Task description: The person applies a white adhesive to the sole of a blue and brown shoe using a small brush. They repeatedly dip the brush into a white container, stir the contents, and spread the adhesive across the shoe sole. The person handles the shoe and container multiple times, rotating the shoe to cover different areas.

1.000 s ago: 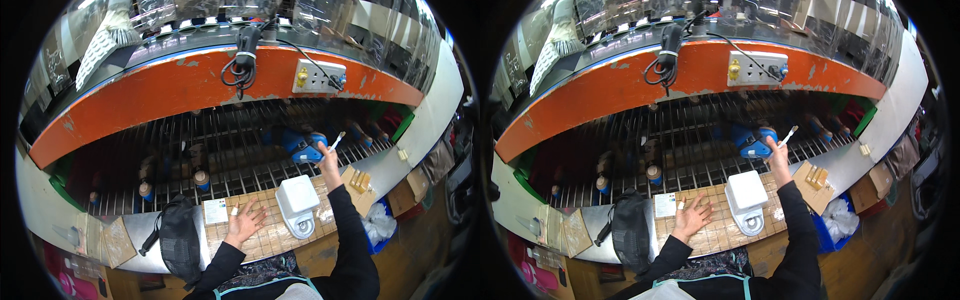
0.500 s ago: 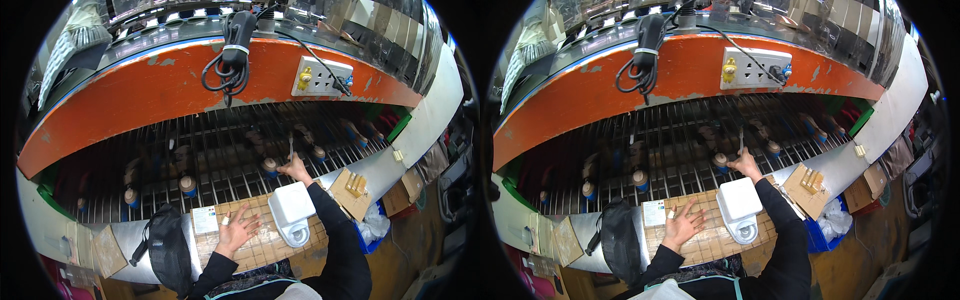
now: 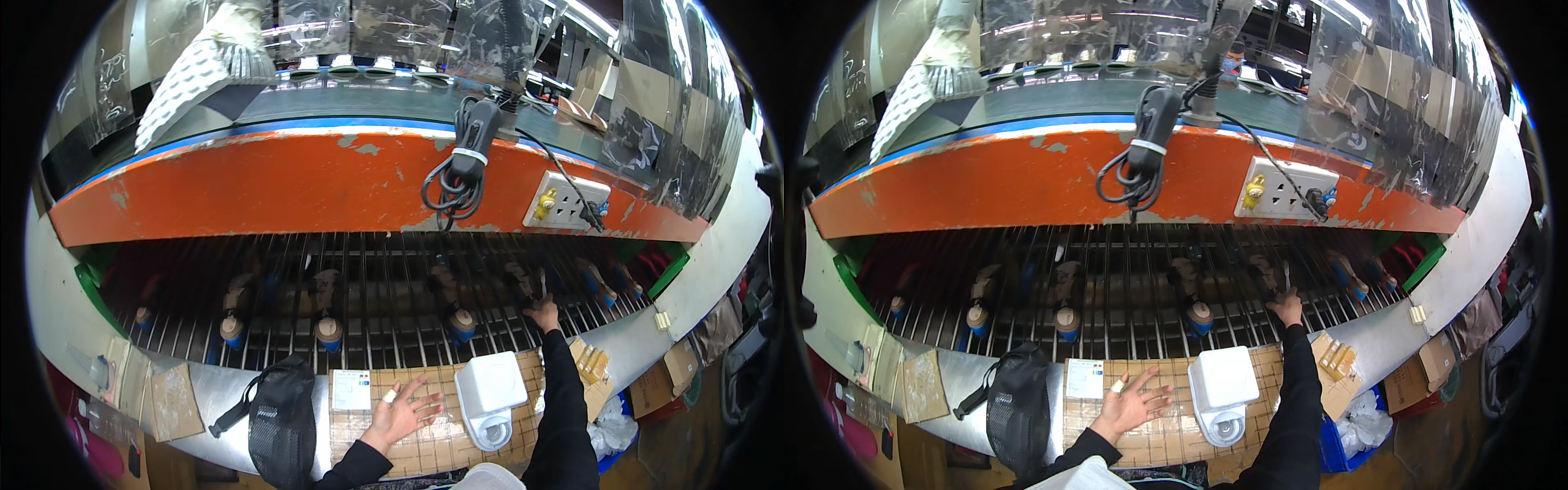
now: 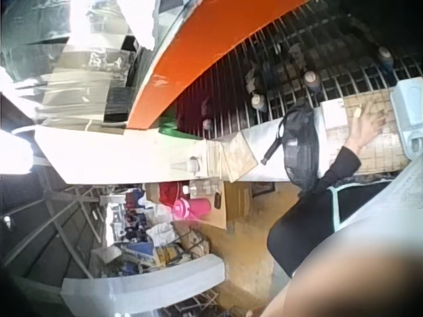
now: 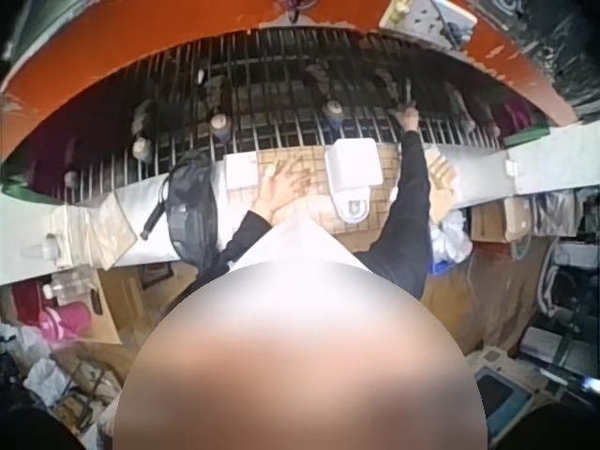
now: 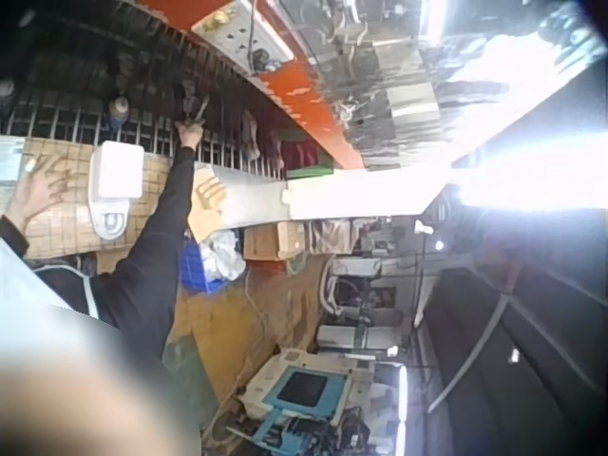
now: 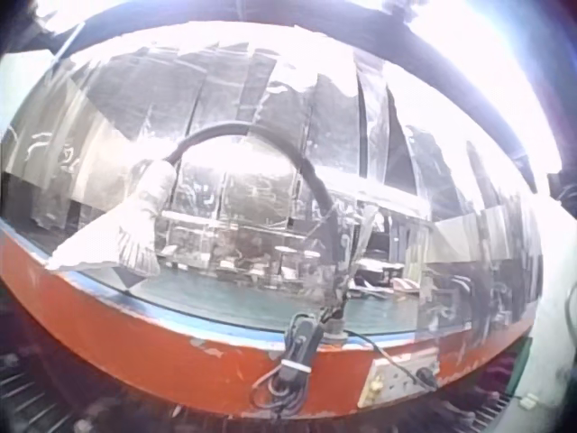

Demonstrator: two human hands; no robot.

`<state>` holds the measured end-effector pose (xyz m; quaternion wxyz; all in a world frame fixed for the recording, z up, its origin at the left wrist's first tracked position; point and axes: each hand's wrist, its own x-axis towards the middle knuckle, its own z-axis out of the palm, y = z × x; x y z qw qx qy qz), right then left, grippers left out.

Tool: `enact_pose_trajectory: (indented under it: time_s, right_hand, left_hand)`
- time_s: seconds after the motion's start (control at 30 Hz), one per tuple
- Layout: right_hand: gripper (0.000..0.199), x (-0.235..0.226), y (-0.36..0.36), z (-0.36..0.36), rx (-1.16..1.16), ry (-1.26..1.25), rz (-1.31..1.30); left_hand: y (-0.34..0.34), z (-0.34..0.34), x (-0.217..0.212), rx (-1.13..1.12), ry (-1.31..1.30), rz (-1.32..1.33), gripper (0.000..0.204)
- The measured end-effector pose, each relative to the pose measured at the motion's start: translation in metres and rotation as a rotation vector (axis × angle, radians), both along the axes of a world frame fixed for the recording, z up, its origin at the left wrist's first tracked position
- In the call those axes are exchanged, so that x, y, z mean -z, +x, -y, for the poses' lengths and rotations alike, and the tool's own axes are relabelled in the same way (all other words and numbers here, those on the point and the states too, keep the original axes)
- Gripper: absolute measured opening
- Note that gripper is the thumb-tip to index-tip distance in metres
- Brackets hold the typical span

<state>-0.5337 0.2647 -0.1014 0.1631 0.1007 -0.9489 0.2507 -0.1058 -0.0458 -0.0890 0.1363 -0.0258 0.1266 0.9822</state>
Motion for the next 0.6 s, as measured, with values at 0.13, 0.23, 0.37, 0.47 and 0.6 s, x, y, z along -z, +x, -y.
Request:
enact_pose_trajectory:
  time_s: [0.13,0.23,0.37,0.47,0.6]
  right_hand:
    - [0.081,-0.063,0.03,0.01,0.065,-0.043,-0.043]
    - [0.07,-0.11,0.056,0.01,0.265,-0.211,0.003]
    - [0.044,-0.146,0.139,-0.01,0.12,-0.824,0.125]
    - [0.028,-0.159,0.228,-0.02,-0.216,-1.194,0.135]
    - [0.03,-0.159,0.34,-0.011,-0.43,-1.339,0.139]
  left_hand:
    - [-0.001,0.0,0.005,0.008,0.019,-0.068,0.069]
    - [-0.003,0.0,0.008,0.025,0.038,-0.087,0.067]
    - [0.001,-0.003,0.003,0.029,0.0,-0.171,0.07]
    - [0.01,-0.012,-0.017,0.03,-0.095,-0.252,0.073]
    - [0.04,-0.046,-0.055,0.093,-0.139,-0.343,0.082]
